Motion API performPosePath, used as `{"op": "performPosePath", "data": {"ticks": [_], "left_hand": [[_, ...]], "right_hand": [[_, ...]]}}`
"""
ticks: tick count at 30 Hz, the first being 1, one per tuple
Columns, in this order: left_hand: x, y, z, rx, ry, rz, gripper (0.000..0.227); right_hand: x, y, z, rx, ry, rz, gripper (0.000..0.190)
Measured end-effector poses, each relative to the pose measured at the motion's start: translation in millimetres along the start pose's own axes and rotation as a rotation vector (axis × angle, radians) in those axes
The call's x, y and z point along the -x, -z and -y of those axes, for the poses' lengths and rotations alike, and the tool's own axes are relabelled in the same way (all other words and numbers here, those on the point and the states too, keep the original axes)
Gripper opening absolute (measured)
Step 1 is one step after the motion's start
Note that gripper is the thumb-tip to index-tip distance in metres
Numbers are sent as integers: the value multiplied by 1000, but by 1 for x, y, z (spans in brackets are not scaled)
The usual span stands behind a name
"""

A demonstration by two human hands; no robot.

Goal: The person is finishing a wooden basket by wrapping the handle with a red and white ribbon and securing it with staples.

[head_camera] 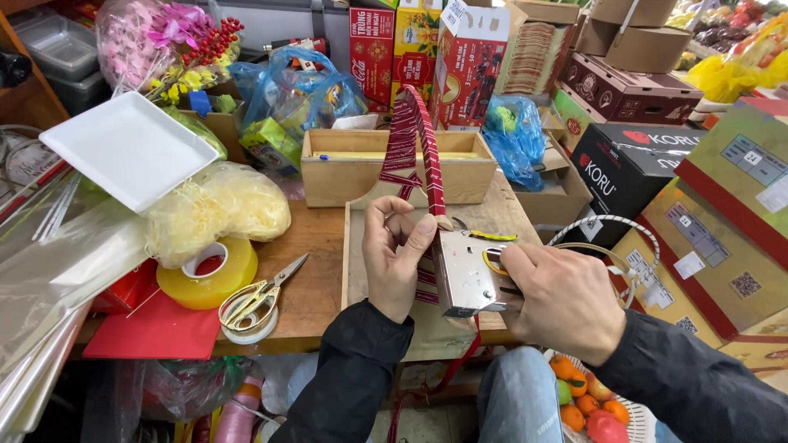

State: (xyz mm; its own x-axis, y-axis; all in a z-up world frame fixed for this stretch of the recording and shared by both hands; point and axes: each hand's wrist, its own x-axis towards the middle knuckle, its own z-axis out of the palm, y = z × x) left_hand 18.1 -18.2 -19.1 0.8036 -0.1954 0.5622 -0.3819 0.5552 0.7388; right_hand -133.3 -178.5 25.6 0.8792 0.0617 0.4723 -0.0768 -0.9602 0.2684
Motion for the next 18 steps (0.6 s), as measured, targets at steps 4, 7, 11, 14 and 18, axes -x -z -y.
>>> {"op": "performPosePath", "data": {"ticks": [4, 7, 11, 14, 18], "left_hand": [[-3, -2, 9, 21, -81, -17, 31], [5, 0, 5, -10, -83, -24, 30], [-2, 2, 4, -32, -92, -5, 29], [2, 2, -3, -40, -76, -11, 25], [3, 8, -3, -107, -88, -12, 23]], "right_hand": [[-5, 3, -1, 4, 69, -175, 21], [2, 9, -6, -81, 78, -189, 21], [28, -2, -33, -463, -147, 50, 67], [54, -79, -67, -440, -344, 179, 69], [43, -169, -92, -86, -420, 377, 65]]}}
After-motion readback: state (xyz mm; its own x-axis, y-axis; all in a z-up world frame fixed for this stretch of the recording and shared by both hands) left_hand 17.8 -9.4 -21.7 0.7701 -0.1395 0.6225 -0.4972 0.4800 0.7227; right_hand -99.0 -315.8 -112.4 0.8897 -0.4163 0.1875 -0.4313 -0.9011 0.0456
